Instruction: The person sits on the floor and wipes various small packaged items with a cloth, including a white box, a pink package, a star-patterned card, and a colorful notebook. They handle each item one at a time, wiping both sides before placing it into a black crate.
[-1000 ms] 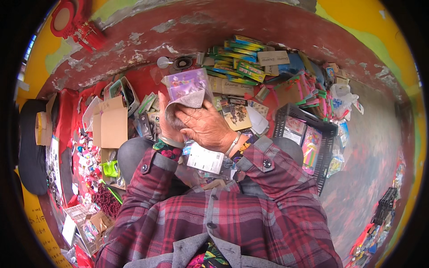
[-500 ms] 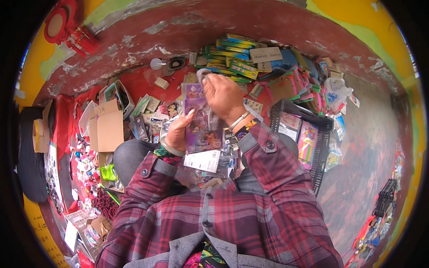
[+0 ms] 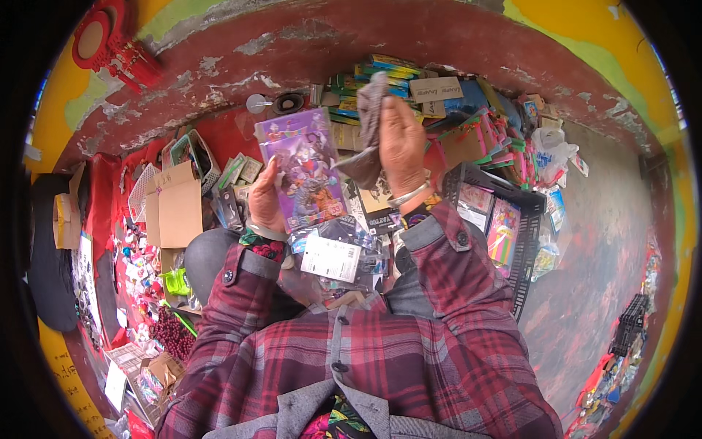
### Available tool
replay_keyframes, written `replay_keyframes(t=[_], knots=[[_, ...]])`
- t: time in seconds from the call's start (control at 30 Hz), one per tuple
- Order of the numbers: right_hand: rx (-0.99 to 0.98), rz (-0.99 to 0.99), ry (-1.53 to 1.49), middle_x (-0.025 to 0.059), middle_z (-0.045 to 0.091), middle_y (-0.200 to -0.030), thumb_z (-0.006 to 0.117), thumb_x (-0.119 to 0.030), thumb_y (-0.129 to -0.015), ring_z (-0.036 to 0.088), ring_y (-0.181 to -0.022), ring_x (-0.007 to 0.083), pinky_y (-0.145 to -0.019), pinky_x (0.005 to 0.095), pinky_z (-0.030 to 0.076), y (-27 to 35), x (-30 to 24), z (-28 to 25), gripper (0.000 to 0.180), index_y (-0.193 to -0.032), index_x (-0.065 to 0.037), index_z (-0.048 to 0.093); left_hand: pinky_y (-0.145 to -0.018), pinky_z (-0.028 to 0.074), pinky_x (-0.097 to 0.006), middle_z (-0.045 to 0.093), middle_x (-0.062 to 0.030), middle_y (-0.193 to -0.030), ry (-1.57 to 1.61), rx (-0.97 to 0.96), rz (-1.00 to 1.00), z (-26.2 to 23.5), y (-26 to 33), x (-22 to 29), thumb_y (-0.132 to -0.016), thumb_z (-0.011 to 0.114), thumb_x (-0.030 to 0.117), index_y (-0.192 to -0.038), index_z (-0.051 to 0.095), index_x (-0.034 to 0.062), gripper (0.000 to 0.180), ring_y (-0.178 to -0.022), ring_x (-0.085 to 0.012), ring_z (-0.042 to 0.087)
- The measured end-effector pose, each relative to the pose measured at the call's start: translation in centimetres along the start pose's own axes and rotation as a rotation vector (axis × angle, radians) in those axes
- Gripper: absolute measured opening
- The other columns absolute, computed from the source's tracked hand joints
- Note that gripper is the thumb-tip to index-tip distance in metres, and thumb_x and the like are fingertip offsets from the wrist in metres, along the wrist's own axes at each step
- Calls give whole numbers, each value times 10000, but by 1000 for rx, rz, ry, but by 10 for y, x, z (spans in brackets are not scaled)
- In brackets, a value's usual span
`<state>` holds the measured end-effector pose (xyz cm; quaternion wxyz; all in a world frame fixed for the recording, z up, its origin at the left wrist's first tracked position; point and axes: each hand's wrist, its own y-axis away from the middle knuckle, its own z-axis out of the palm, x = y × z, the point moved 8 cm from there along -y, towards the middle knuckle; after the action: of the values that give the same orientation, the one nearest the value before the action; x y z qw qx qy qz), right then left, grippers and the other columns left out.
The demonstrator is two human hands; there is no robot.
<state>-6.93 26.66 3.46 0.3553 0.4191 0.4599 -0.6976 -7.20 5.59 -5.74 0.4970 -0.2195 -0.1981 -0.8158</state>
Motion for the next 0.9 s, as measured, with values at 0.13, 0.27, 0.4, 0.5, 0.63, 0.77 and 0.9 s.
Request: replay_keyframes(t=[0.13, 0.27, 0.4, 0.5, 0.63, 0.77, 0.9], knots=[[-242, -234, 620, 166, 578, -1130, 472, -323, -919, 527, -1086, 297, -924, 352, 397, 18, 6, 53, 376, -1133, -29, 570, -830, 464, -338, 583, -57, -1099, 156, -93, -81, 20, 1, -26, -925, 454, 298, -1165, 517, 75, 333, -975, -186, 568], [-436, -348, 792, 195, 497, -1238, 423, -349, -923, 423, -1200, 335, -1034, 425, 276, 45, 29, 79, 431, -1193, -28, 521, -911, 432, -382, 558, -66, -1171, 215, -92, 3, 48, -2, -12, -945, 352, 430, -1229, 476, 104, 450, -1058, -214, 541], [-656, -433, 763, 178, 454, -1291, 412, -322, -930, 390, -1236, 318, -1047, 429, 254, 89, 18, 107, 422, -1244, -49, 484, -931, 419, -418, 547, -120, -1172, 52, 233, 84, 21, -1, 13, -897, 294, 584, -1232, 462, 86, 624, -1060, -276, 533], [-747, -500, 747, 158, 438, -1313, 447, -279, -909, 387, -1244, 307, -1040, 438, 264, 107, 5, 120, 405, -1247, -61, 486, -915, 434, -400, 558, -109, -1143, 56, 19, 38, 8, -8, 11, -895, 302, 589, -1235, 459, 96, 619, -1027, -260, 549], [-709, -539, 831, 141, 460, -1299, 468, -244, -884, 394, -1243, 289, -1035, 435, 272, 93, 2, 119, 393, -1228, -57, 506, -1006, 356, -380, 460, -88, -1287, -3, 139, 169, 9, 10, -8, -928, 297, 513, -1306, 386, 92, 572, -1173, -230, 455], [-530, -517, 941, 140, 489, -1272, 483, -216, -873, 415, -1229, 272, -1030, 425, 283, 62, 7, 99, 354, -1180, -49, 547, -1055, 282, -399, 356, -96, -1387, 176, 112, -199, 25, 12, -53, -965, 237, 397, -1372, 288, 96, 509, -1274, -237, 346], [-290, -511, 944, 146, 571, -1141, 514, -189, -857, 522, -1083, 300, -941, 396, 376, 37, 3, 77, 300, -1101, -29, 583, -979, 377, -393, 480, -96, -1266, 259, -132, -291, 49, 15, -56, -937, 365, 389, -1287, 399, 65, 479, -1158, -227, 470]])
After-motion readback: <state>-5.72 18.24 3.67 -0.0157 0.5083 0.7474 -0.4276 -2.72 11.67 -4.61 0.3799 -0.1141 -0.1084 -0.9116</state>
